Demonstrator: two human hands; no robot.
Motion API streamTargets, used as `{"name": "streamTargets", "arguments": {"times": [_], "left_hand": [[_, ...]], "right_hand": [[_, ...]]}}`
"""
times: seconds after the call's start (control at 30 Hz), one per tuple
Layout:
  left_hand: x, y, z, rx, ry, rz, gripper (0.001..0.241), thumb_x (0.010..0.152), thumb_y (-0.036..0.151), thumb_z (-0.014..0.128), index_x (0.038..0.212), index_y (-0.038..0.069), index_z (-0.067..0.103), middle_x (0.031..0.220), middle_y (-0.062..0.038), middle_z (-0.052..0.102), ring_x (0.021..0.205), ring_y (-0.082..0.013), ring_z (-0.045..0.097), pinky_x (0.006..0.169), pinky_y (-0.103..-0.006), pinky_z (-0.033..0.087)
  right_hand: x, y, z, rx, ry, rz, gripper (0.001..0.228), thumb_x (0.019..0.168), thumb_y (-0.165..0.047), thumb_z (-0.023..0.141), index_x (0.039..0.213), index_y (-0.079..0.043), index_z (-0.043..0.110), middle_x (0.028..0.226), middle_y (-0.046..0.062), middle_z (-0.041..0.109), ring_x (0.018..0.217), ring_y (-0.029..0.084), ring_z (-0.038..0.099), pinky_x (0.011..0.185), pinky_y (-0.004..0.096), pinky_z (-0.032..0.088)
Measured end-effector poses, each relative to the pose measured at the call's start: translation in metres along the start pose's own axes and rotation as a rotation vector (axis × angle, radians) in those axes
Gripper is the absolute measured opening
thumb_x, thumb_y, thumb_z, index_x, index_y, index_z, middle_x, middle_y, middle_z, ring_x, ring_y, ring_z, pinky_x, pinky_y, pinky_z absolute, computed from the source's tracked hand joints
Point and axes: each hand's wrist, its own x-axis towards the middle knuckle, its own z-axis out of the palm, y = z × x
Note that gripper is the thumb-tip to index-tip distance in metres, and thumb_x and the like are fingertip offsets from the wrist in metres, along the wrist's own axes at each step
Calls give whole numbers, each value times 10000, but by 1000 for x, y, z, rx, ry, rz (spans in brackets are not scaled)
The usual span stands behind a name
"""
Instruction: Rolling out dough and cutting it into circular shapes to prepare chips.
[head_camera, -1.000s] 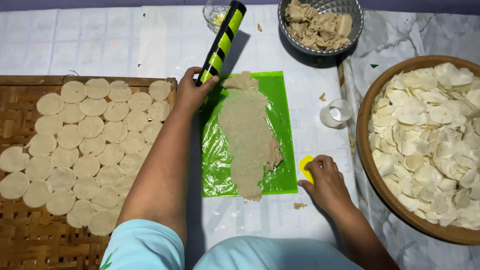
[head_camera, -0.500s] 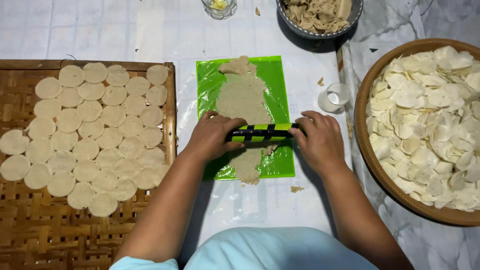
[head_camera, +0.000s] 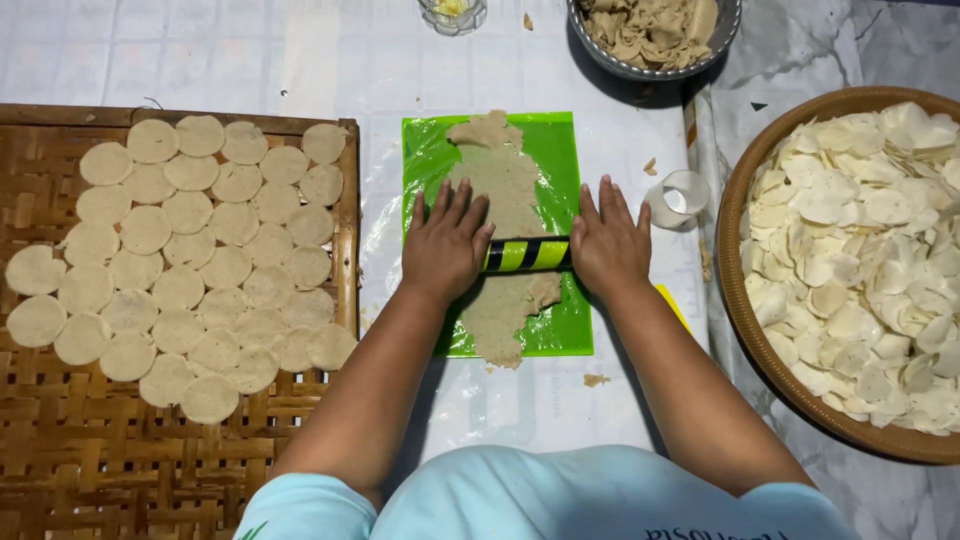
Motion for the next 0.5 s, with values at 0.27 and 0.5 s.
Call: {"name": "streamTargets", "arguments": {"times": [0.27,0.5], "left_hand": [[-56,10,11,-66,112,101,633,1086,521,222,1608,173,305,1674,-170,261,1554,-359,189,1246,-562,80],[3,-3,12,2,111,-27,583,1092,485,219,1563,193,401,1675,-123,287,1560,-336,204,1253,-573,60]], "right_hand": [[-66,-5,7,64,123,-82,653,1125,-449,242,1618,-24,298,1691,265,224,1588,376,151,1213,670,19],[-4,5,31,-10,122,-23,639,1117,-450,246,1623,-70,336,1691,227,275,1588,331,204,1218,657,28]]}}
